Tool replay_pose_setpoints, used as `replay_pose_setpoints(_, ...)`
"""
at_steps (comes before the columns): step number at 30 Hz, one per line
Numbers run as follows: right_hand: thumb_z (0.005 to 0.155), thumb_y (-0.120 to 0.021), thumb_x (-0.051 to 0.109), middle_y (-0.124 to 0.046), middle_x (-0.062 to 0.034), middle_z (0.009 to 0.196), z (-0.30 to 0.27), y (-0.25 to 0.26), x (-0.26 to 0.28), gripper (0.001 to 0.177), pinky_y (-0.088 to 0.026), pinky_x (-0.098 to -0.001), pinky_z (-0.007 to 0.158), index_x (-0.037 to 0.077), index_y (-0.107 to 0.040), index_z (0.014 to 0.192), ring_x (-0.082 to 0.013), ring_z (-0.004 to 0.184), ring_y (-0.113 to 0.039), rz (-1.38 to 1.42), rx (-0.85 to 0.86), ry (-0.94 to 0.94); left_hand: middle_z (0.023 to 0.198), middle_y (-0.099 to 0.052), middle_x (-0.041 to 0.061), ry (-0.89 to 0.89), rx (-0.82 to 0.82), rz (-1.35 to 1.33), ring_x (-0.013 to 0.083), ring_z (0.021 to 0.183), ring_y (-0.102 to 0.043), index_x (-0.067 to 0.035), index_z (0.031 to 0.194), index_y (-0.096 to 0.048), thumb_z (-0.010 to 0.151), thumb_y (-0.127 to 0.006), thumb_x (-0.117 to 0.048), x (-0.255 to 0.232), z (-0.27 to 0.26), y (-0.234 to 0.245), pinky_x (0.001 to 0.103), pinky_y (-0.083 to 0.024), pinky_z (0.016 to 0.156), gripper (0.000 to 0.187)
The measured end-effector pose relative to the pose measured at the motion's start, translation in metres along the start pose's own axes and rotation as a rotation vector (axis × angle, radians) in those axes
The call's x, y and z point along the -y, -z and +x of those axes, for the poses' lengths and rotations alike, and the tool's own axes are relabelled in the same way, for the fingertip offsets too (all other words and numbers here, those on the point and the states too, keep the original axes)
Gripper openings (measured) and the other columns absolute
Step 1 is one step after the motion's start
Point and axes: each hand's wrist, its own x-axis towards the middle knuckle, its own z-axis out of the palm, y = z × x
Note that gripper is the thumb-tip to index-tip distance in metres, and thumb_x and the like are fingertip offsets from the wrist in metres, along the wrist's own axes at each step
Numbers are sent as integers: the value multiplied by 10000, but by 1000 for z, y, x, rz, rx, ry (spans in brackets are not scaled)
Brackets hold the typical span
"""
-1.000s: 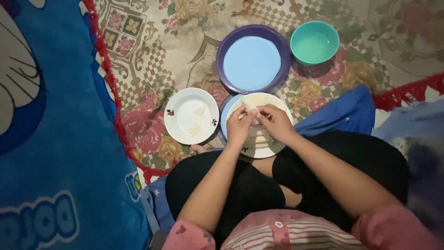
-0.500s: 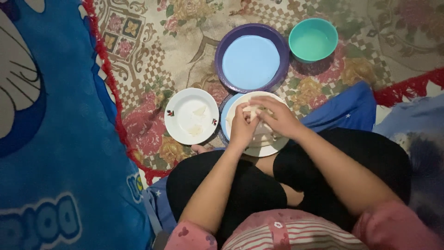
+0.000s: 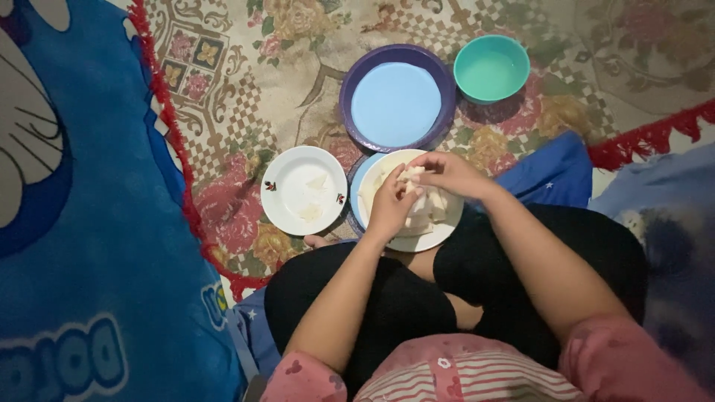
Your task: The person sits on the floor and rolls cylindrical pieces of white dough by hand. They pick up each piece from a purple plate, roll it between their palms to shape it, and place the finished rolls onto a white plate.
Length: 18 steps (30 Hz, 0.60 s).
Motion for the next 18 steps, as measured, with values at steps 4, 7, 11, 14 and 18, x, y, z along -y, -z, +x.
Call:
replay_pose_setpoints(4,853,-808,96,-705,-8,1016,7,3,-17,421,-562,-227,833,57,-710,1260,-65,891,-651,55,27,-23,1110,-750,141,23,-36,-72,248,1049,-691,-42,1489,-517,934,-751,-222,6,7,-1,371,-568,858,628)
replay_pose_setpoints(7,835,-825,68,-723,-9,927,12,7,-34,594,-569,-197,760,56,-612,1389,-43,788,-692,115,-3,-28,1099,-766,114,103,-50,-84,219,1040,-719,-39,1425,-566,898,-803,-313,19,12,-1,347,-584,840,640)
replay_pose_setpoints(11,785,-876,72,-732,21,898,13,8,-39,550,-574,-151,730,76,-668,1294,-16,760,-688,128,-86,-24,1012,-774,60,136,-71,-217,138,912,-706,-75,1333,-648,881,-826,-298,13,9,1,264,-590,740,535)
replay_pose_setpoints(14,764,-905,85,-733,5,877,15,7,-50,497,-572,-155,689,72,-711,1221,-21,731,-663,100,-155,-26,1099,-747,121,157,-95,-222,197,1007,-701,-29,1332,-648,828,-861,-306,-1,2,0,312,-586,803,614)
replay_pose_setpoints(18,749,-928,126,-723,-17,866,5,2,-19,434,-556,-182,647,107,-770,1153,-33,722,-634,49,-204,-60,1204,-726,165,177,-143,-154,269,1125,-708,-23,1290,-689,781,-887,-325,-9,-4,-5,383,-578,925,623)
